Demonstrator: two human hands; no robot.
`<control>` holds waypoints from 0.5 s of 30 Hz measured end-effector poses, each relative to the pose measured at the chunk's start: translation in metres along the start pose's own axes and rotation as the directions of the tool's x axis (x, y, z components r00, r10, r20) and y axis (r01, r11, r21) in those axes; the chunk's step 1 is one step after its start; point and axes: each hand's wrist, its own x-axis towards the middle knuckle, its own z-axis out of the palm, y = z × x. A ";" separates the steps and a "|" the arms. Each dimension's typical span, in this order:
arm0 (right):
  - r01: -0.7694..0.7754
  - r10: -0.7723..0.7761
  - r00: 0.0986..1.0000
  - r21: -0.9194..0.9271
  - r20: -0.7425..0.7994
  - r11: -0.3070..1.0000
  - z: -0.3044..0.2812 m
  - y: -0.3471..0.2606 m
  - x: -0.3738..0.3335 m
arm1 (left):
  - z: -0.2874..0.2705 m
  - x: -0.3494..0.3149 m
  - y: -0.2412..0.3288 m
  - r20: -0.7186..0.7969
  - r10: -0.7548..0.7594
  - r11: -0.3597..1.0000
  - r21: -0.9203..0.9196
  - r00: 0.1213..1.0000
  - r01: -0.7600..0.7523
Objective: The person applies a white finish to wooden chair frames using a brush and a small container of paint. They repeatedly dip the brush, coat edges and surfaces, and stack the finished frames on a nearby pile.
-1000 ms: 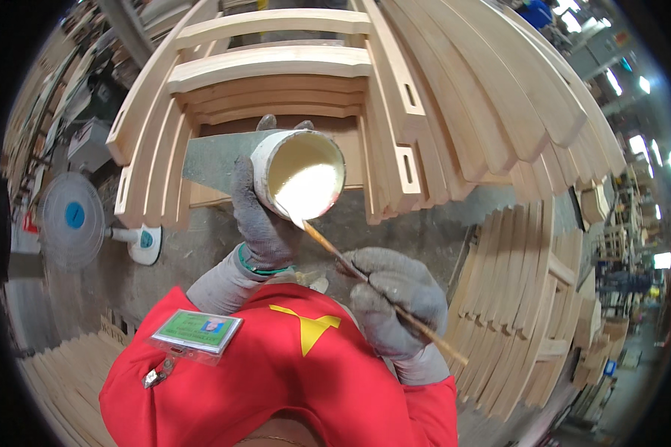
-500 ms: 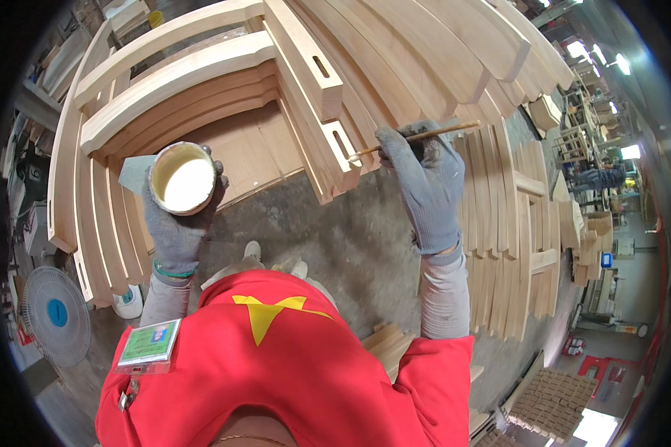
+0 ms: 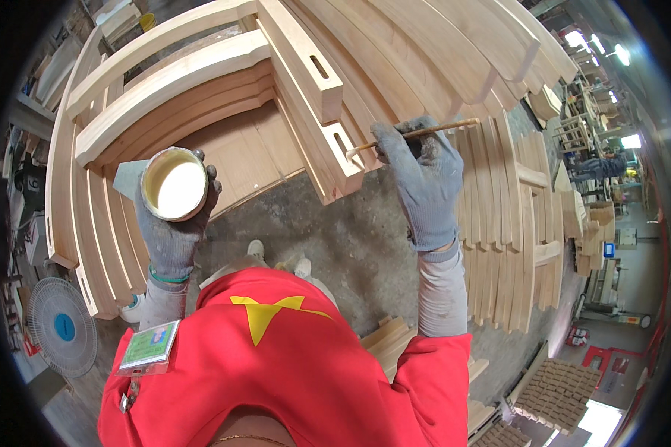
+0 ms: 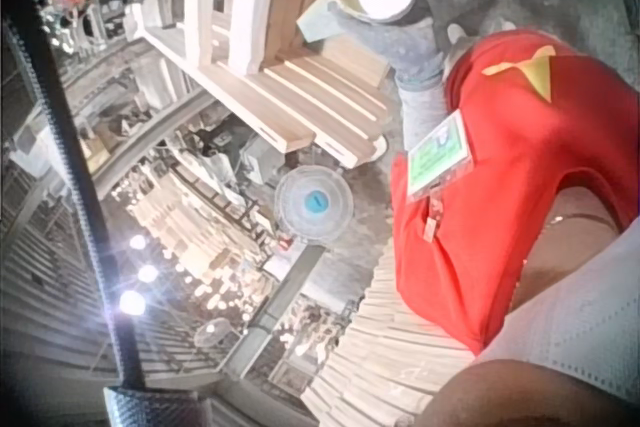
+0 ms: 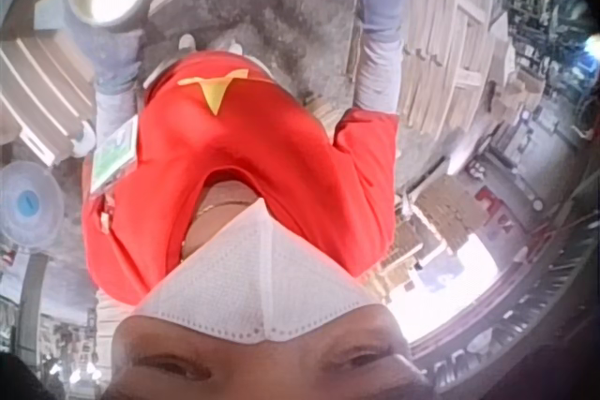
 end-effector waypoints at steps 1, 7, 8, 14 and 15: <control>0.015 -0.015 1.000 -0.012 0.004 1.000 0.000 0.001 0.002 | -0.002 0.001 0.000 0.005 0.043 0.989 0.138 0.999 -0.043; -0.005 0.005 1.000 0.047 0.002 0.999 0.010 0.002 0.010 | -0.005 0.003 0.000 0.010 -0.004 1.000 0.009 1.000 0.004; 0.006 -0.006 1.000 0.023 0.005 1.000 0.010 0.003 0.011 | -0.006 0.004 0.000 0.015 -0.014 1.000 0.006 1.000 0.014; 0.027 -0.027 1.000 -0.015 -0.004 1.000 0.015 0.000 0.017 | -0.010 0.006 0.002 0.045 -0.071 0.987 -0.142 0.996 0.077; 0.041 -0.041 0.999 0.000 0.001 0.999 0.015 0.001 0.018 | -0.010 0.006 0.003 0.067 -0.130 0.921 -0.361 0.989 0.146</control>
